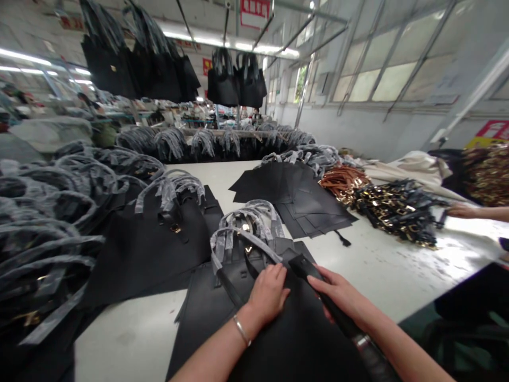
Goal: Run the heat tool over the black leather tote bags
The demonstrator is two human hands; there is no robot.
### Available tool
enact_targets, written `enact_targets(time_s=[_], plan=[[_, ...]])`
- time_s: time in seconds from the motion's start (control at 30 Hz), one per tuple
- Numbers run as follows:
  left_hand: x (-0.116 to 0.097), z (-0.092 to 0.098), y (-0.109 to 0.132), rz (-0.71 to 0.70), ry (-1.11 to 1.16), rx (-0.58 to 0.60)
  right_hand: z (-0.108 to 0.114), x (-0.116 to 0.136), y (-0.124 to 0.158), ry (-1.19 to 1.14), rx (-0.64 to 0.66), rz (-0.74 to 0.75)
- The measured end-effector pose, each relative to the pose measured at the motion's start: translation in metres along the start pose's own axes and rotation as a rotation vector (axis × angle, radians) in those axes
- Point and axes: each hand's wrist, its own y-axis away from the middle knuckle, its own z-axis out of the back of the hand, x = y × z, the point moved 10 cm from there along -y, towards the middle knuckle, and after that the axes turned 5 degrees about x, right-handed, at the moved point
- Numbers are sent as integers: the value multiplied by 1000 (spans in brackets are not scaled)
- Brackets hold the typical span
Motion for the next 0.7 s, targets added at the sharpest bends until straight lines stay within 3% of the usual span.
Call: enact_targets(time_s=[0.13, 0.33, 0.53, 0.7], plan=[[25, -1, -6, 100, -5, -36, -5, -1, -2, -30, 57, -14], [40, -11, -4, 217, 83, 21, -13, -5, -19, -38, 201, -91], [48, -16, -7, 233, 141, -2, -21, 8, -42, -4, 268, -182], [46, -15, -4, 217, 146, -34, -25, 16, -43, 46, 318, -184]])
